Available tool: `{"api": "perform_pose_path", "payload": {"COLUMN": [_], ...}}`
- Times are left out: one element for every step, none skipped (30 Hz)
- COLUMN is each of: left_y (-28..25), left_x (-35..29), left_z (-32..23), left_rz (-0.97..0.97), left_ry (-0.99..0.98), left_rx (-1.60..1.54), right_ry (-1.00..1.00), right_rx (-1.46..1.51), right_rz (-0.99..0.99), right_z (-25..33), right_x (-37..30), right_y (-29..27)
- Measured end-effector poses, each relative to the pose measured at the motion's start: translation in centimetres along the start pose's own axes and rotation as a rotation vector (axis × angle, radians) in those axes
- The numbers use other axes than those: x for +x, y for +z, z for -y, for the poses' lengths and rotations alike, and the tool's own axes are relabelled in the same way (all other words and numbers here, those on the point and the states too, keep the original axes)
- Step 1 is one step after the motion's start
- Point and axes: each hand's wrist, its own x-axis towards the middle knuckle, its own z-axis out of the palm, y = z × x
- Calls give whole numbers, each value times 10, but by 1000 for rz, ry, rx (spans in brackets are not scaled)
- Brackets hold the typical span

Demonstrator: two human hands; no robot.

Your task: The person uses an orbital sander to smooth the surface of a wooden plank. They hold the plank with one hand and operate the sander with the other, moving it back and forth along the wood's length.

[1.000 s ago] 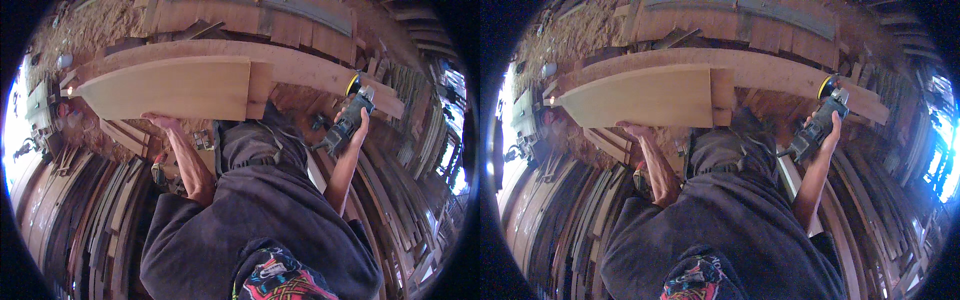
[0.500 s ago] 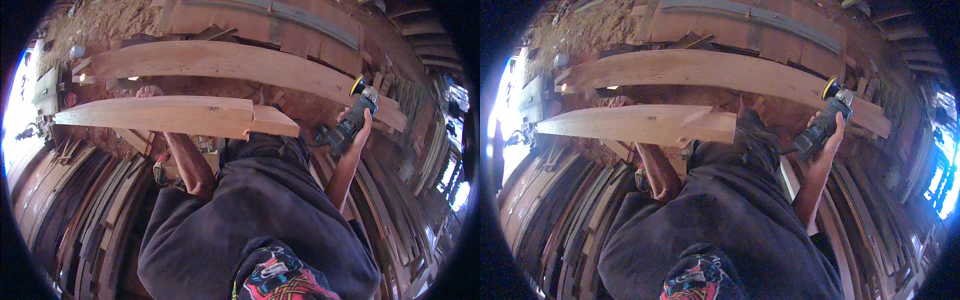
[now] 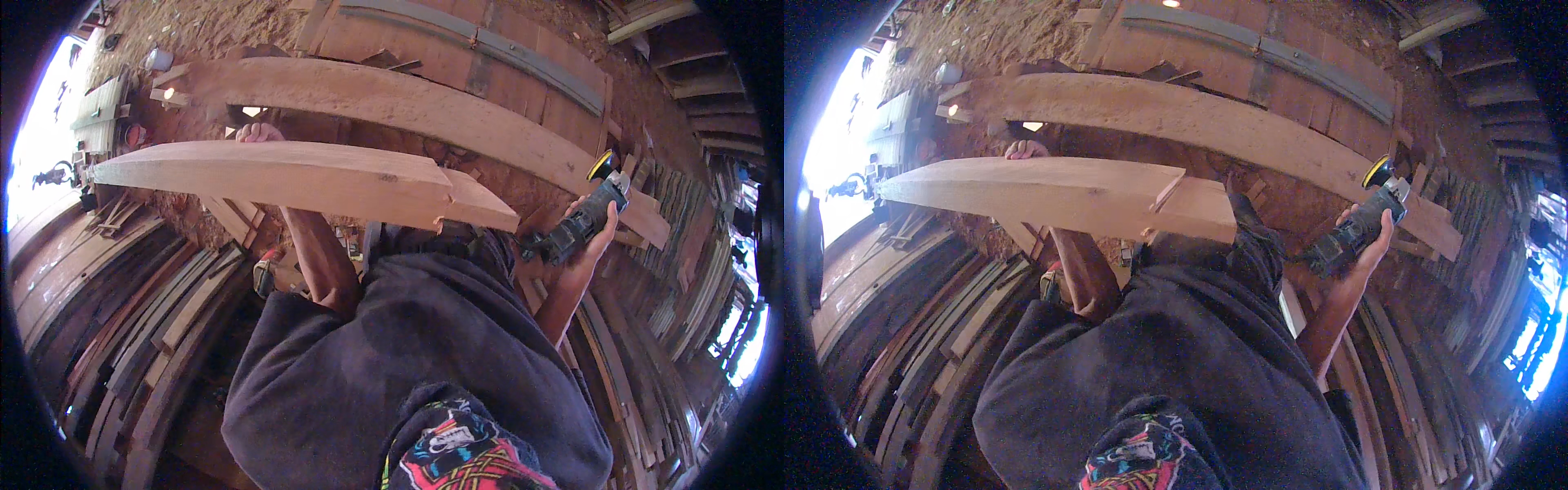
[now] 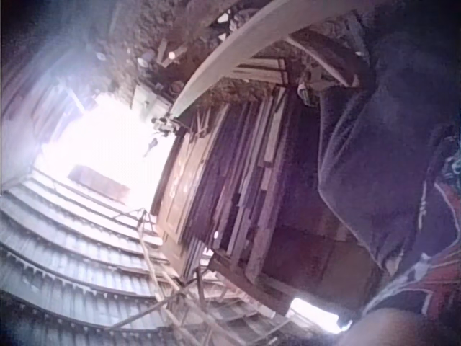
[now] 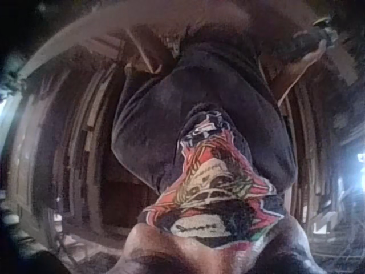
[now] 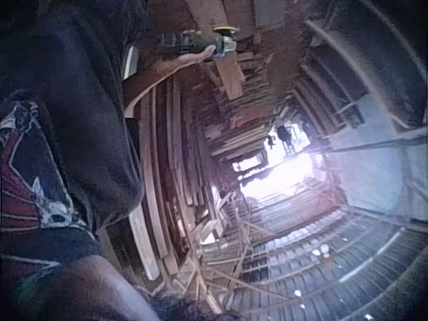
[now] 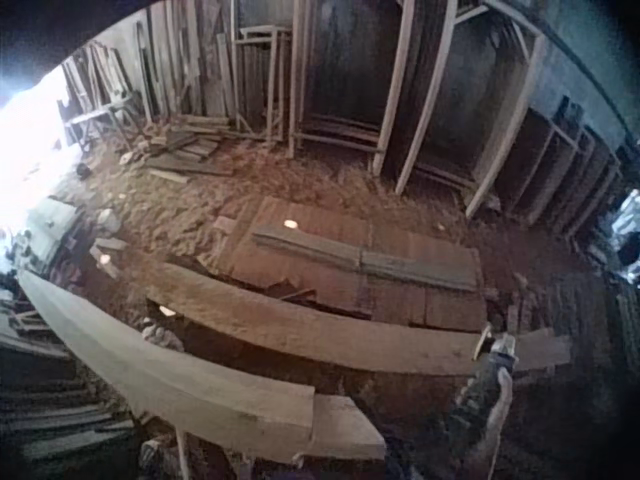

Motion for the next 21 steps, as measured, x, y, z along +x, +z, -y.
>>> {"api": "perform_pose_path", "payload": {"left_y": [0, 0, 1, 3, 7, 10, 13, 15, 16, 21, 26, 31, 66, 85, 102, 96, 99, 104, 110, 111, 102], "left_x": [1, 2, 3, 3, 4, 4, 4, 6, 10, 16, 21, 25, 38, 36, 34, 20, 16, 12, 15, 17, 21], "left_z": [0, 1, 1, 2, 1, 1, 2, 3, 4, 7, 12, 17, 47, 54, 62, 58, 57, 56, 62, 70, 85], "left_rz": [6, 16, 18, 9, -10, -64, -121, -176, -161, -147, -131, -399, -673, -705, -771, -576, -578, -555, -727, -795, -858], "left_ry": [-4, -8, -8, -3, 7, 26, 44, 60, 47, 33, 22, 258, 488, 579, 668, 566, 418, 275, 123, 76, 7], "left_rx": [-5, -6, -8, -13, -8, -17, -31, -43, -53, -63, -73, -123, -176, 121, 408, 1020, 1185, 1363, 1081, 977, 856], "right_ry": [-4, -9, -14, -27, -40, -52, -58, -63, -67, -61, -55, -48, -62, -62, -64, -43, -16, -1, 7, -4, -31], "right_rx": [-2, -3, -4, -7, -9, -11, -30, -49, -68, -50, -33, -17, -45, -73, -100, -92, -87, -125, -159, -186, -213], "right_rz": [1, 1, 2, 1, 1, 0, 19, 39, 61, 41, 23, 8, -17, -14, -2, 65, 131, 125, 111, 144, 157], "right_z": [0, -1, -2, -2, -4, -5, -3, -3, -3, -2, -3, -2, -3, -2, -1, -1, 0, 1, 2, 2, 5], "right_x": [0, 1, 1, -2, -5, -7, -7, -5, -3, -3, -3, -2, -4, -8, -9, 3, 17, 18, 15, 19, 21], "right_y": [-1, -1, -2, 1, 5, 8, 5, 1, -2, -1, 1, 4, 6, 15, 23, 12, -4, -2, -4, -13, -29]}}
